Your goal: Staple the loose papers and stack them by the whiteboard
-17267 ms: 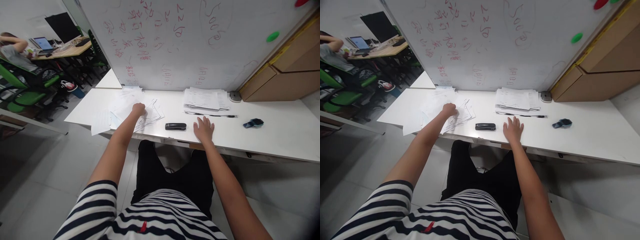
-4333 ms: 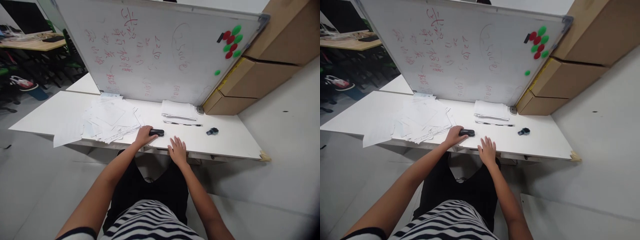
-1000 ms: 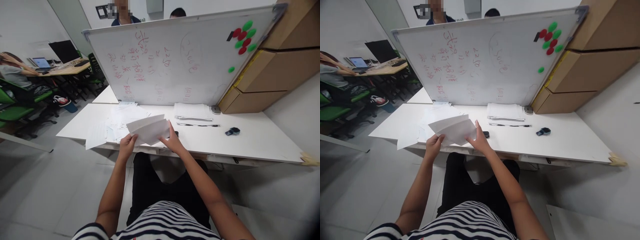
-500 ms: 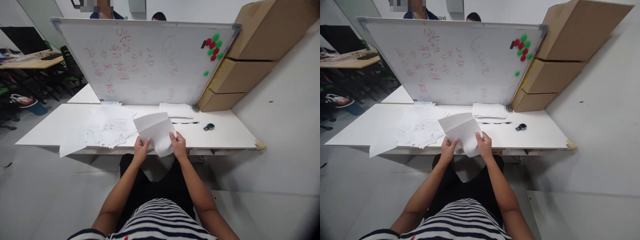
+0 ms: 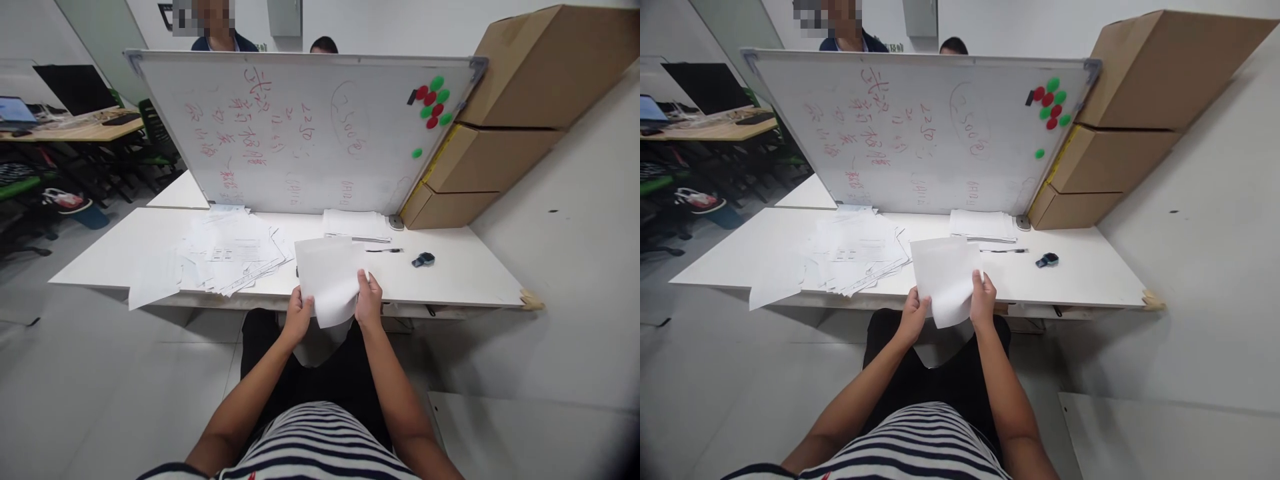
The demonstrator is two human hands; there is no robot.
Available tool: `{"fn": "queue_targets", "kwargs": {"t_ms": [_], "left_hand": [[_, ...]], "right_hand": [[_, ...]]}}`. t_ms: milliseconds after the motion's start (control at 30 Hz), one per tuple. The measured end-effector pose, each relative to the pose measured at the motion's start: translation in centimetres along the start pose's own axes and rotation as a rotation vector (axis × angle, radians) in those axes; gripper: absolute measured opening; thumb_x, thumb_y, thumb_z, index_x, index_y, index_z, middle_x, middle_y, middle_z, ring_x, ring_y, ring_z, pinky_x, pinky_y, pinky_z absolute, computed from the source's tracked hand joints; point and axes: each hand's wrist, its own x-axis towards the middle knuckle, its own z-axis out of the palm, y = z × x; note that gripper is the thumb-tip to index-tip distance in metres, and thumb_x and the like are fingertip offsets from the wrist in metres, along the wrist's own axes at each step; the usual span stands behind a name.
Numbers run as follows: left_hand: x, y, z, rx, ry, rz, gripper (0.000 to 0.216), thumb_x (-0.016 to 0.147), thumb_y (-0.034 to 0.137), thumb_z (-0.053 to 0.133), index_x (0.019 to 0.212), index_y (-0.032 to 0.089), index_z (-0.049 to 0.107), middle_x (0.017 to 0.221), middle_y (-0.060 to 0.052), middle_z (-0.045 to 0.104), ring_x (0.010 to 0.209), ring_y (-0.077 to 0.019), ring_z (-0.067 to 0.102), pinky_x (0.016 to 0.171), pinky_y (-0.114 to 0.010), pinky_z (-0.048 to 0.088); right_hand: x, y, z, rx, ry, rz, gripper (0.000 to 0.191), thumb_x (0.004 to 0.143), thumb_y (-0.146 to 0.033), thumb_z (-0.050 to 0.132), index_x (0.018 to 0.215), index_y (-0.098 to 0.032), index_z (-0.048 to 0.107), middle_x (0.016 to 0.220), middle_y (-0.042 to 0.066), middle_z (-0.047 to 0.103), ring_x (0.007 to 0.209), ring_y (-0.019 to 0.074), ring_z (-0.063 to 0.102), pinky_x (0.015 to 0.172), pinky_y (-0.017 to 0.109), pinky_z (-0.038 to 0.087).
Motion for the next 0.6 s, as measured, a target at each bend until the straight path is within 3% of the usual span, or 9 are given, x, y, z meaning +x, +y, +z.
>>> {"fn": "queue_targets", "kwargs": {"t_ms": [200, 333, 433, 600], "left_hand": [[0.3, -0.1, -0.6, 0.096, -0.026, -0.024, 0.036, 0.087, 0.038, 0.051, 0.119, 0.022, 0.051, 0.121, -0.008, 0.06, 0.111, -0.0197, 0.055, 0.097, -0.033, 0.042], [0.4, 0.4, -0.6, 0.067, -0.073, -0.095, 0.036, 0.086, 0.039, 0.05, 0.118, 0.022, 0.054, 0.117, -0.006, 0.062, 0.109, -0.0203, 0.056, 0.092, -0.033, 0.045], [0.5, 0.8, -0.7, 0.01, -0.087, -0.158, 0.038, 0.084, 0.04, 0.051, 0.117, 0.022, 0.057, 0.113, -0.005, 0.065, 0.104, -0.0203, 0.059, 0.089, -0.033, 0.047], [0.7, 1.4, -0.7, 0.016, -0.079, -0.126, 0.042, 0.086, 0.054, 0.048, 0.107, 0.021, 0.062, 0.108, -0.007, 0.067, 0.101, -0.0218, 0.061, 0.091, -0.035, 0.047]], "right_hand": [[1.2, 0.3, -0.7, 0.08, 0.045, 0.053, 0.049, 0.077, -0.056, 0.06, 0.104, -0.015, 0.064, 0.107, 0.01, 0.068, 0.097, 0.0224, 0.063, 0.081, 0.033, 0.051], [1.3, 0.5, -0.9, 0.08, -0.009, 0.107, 0.052, 0.076, -0.056, 0.062, 0.108, -0.016, 0.064, 0.108, 0.01, 0.068, 0.101, 0.0237, 0.063, 0.084, 0.036, 0.05], [0.9, 0.4, -0.9, -0.03, -0.031, 0.036, 0.051, 0.08, -0.055, 0.057, 0.112, -0.016, 0.064, 0.112, 0.01, 0.067, 0.107, 0.0246, 0.06, 0.09, 0.038, 0.047], [0.3, 0.3, -1.3, -0.229, -0.031, -0.111, 0.048, 0.081, -0.052, 0.056, 0.112, -0.016, 0.066, 0.114, 0.009, 0.067, 0.109, 0.0247, 0.058, 0.095, 0.039, 0.044]]}}
